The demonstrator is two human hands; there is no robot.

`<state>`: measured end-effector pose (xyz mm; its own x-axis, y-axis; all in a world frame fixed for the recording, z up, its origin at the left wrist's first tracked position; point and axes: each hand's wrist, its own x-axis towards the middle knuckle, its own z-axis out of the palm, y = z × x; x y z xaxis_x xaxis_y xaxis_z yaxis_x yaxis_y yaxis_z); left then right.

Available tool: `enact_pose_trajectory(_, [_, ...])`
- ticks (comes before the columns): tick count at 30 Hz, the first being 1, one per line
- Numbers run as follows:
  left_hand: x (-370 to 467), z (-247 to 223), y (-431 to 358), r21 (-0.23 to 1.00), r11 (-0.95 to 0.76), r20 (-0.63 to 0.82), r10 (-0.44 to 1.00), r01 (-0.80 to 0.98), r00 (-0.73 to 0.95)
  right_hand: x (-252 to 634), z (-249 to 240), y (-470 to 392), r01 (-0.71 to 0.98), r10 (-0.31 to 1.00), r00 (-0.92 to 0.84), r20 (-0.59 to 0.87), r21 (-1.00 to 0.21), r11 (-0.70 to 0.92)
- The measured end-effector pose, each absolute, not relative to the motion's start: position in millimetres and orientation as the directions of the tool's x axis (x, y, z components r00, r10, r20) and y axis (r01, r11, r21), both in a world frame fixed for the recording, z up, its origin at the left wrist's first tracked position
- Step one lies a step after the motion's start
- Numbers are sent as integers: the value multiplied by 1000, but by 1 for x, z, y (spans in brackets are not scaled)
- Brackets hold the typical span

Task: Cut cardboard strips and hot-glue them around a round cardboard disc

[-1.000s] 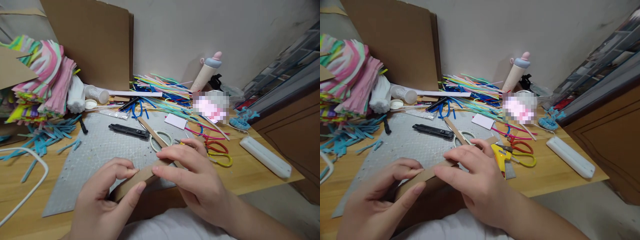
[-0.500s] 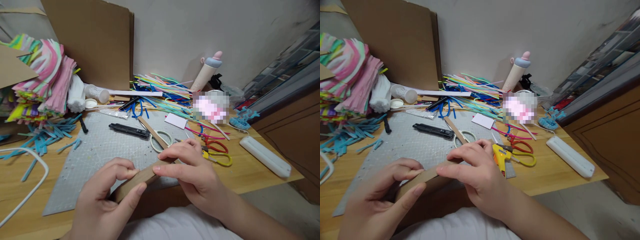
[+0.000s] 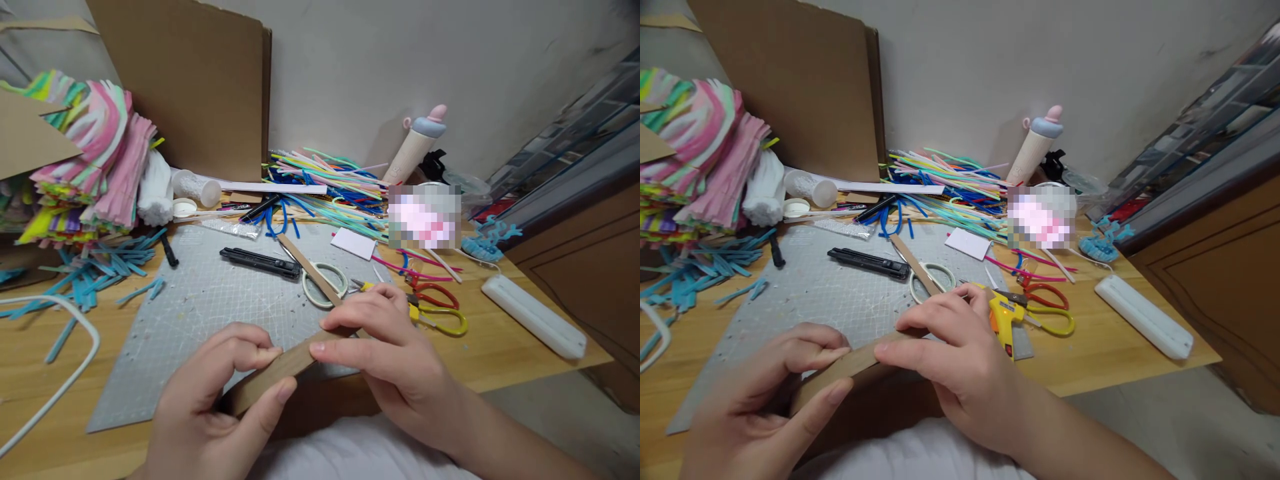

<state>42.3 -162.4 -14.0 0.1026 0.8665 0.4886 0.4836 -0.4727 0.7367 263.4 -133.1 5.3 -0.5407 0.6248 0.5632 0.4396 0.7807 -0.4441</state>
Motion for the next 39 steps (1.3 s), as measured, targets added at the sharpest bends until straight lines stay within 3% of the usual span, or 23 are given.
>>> enact_pose_trajectory(12, [43,-15,-164,725,-488,510,855,485,97,259,0,-137,375,661,-489,569,-547,749])
enact_pose_trajectory(22, [36,-27,-170,759,-571,532,821,313,208,259,6,-143,416,592,-606,531,-423,805])
enact_pose_trajectory(28, [38,-37,-173,843,-513,477,851,159,219,251,13,-152,556,638,-542,546,-336,760])
enact_pose_trajectory(31, [37,-42,-176,783,-585,547,809,210,216,248,10,-150,546,611,-543,576,-311,778])
enact_pose_trajectory(36, [35,-43,-171,514,-736,697,658,441,287,251,7,-146,608,666,-527,527,-313,729])
enact_pose_trajectory(39, [35,-38,-164,498,-735,671,663,460,333,250,6,-147,627,689,-509,516,-326,707])
